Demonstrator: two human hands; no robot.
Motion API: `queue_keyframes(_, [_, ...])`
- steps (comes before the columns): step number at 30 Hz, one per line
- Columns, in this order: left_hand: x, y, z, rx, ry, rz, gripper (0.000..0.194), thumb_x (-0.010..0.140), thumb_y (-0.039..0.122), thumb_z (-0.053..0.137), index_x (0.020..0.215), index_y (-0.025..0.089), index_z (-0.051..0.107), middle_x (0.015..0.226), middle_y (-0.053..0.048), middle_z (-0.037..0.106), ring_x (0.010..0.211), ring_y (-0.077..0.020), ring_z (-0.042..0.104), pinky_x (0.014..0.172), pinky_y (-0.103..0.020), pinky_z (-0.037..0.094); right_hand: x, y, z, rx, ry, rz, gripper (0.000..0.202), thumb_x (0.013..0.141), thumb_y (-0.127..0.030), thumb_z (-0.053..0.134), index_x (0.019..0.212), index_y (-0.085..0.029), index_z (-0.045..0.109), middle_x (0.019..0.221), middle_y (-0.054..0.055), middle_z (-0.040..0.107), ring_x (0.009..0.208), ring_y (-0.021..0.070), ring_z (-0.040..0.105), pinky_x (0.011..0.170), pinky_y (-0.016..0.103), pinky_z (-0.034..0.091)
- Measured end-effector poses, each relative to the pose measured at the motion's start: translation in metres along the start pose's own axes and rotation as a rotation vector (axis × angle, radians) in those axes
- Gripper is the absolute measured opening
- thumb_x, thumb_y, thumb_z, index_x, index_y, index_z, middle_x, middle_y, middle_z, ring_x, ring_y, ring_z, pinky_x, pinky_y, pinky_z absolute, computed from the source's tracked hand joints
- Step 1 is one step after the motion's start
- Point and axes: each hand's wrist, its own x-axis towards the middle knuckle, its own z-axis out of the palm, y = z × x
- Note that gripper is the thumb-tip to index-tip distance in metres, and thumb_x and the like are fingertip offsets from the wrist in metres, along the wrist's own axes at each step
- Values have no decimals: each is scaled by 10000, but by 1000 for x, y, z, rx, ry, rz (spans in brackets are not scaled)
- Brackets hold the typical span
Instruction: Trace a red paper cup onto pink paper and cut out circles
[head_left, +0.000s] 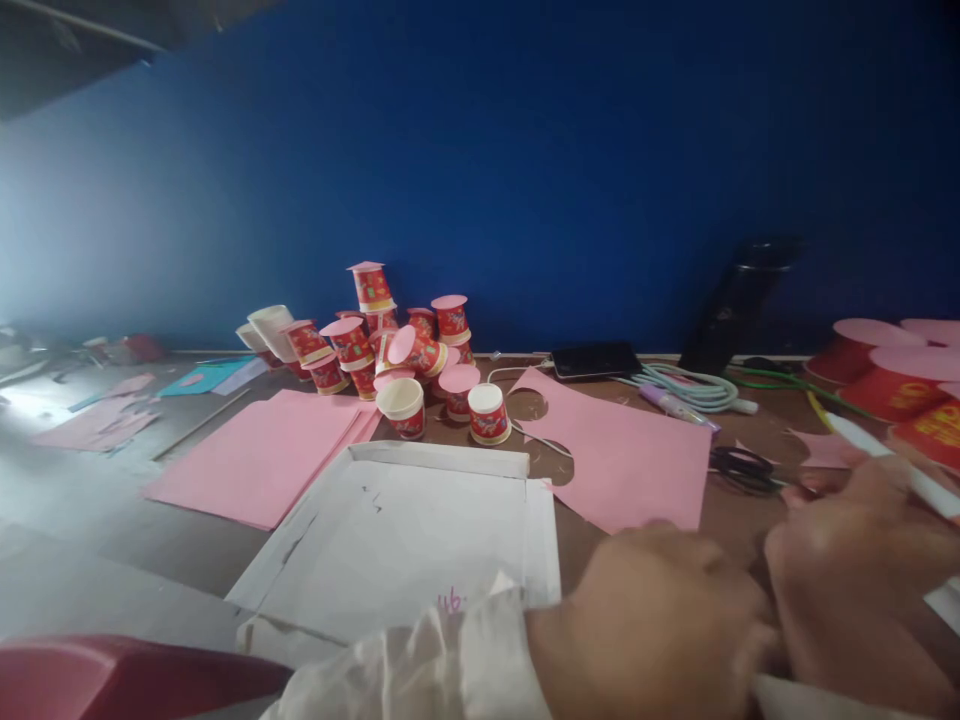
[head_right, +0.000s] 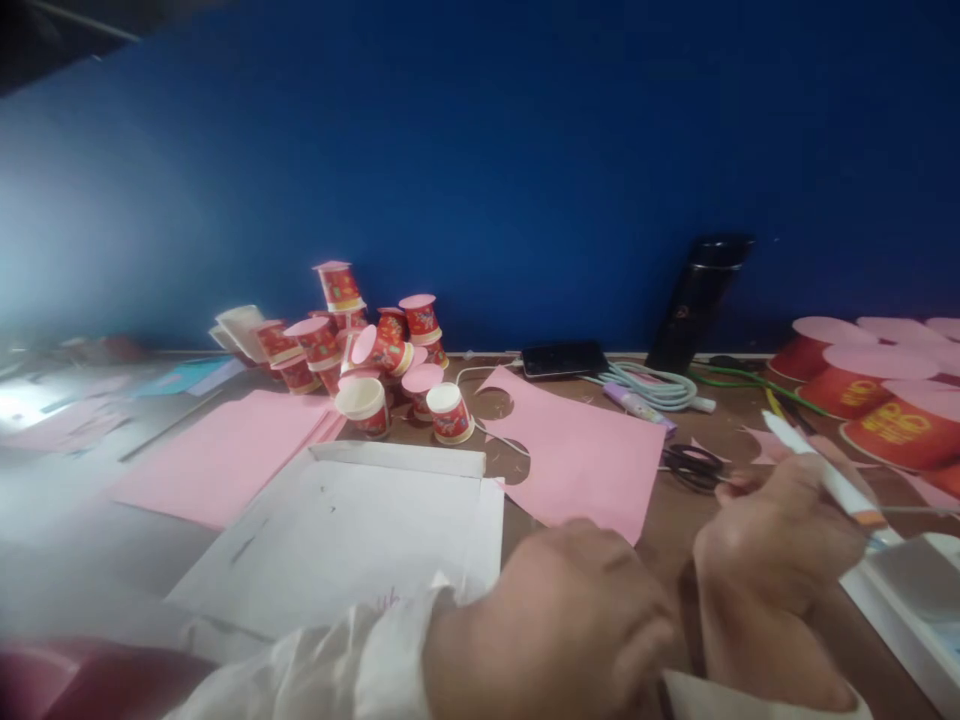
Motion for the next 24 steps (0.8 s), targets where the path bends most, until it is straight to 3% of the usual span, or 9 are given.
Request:
queue_keyframes(2, [7,-18,-10,42,7,-143,226,992,264,499,969,152,694,972,-112,680,900,-233,613,762,-360,501,4,-1,-3,-64,20,-100,138,803,-324,602,700,-247,553,677,22,576,528,134,488,346,243,359])
queue_keyframes(5, [13,-39,-7,152,-27,-284,186,940,211,539,996,105,682,1014,-157,650,935,-280,599,722,-386,504,9,1,-5,-28,-6,-120,172,799,-350,610,700,-248,513,657,-6,567,511,123,524,364,237,413])
queue_keyframes(9, [14,-44,4,217,-49,-312,183,948,158,507,971,107,680,1015,-159,631,987,-301,589,774,-412,519,8,3,-3,47,-19,-125,194,762,-358,637,733,-239,486,697,-29,595,482,87,511,372,208,410])
queue_keyframes(12, [16,-48,8,172,-31,-283,171,958,171,516,952,127,681,1008,-143,635,987,-291,587,798,-414,524,6,4,-2,56,-41,-110,158,758,-345,631,762,-195,580,744,-12,632,468,60,488,369,186,385])
queue_keyframes(14, [17,-58,8,140,8,-290,154,953,173,531,947,147,683,997,-127,640,962,-281,586,786,-407,523,5,5,-1,57,-50,-99,183,752,-323,631,851,-172,661,752,-8,648,457,57,479,363,180,380])
queue_keyframes(18, [17,-79,4,99,190,-477,199,998,174,484,992,172,683,1058,-100,648,967,-249,587,822,-383,523,7,9,0,56,-50,-110,325,753,-314,618,1014,-158,736,751,-7,658,453,61,481,354,171,381])
queue_keyframes(21, [17,-77,5,11,243,-487,221,1025,334,539,1046,183,700,1098,-87,653,1019,-247,595,899,-387,527,8,11,0,69,-75,-116,355,748,-312,626,1045,-156,742,747,-12,656,448,58,472,347,169,354])
queue_keyframes(24, [21,-63,14,5,120,-337,381,934,529,670,1025,162,715,1063,-99,649,994,-275,603,820,-390,546,6,12,0,76,-113,-130,373,746,-311,643,1072,-156,739,750,-16,664,446,52,469,358,173,355])
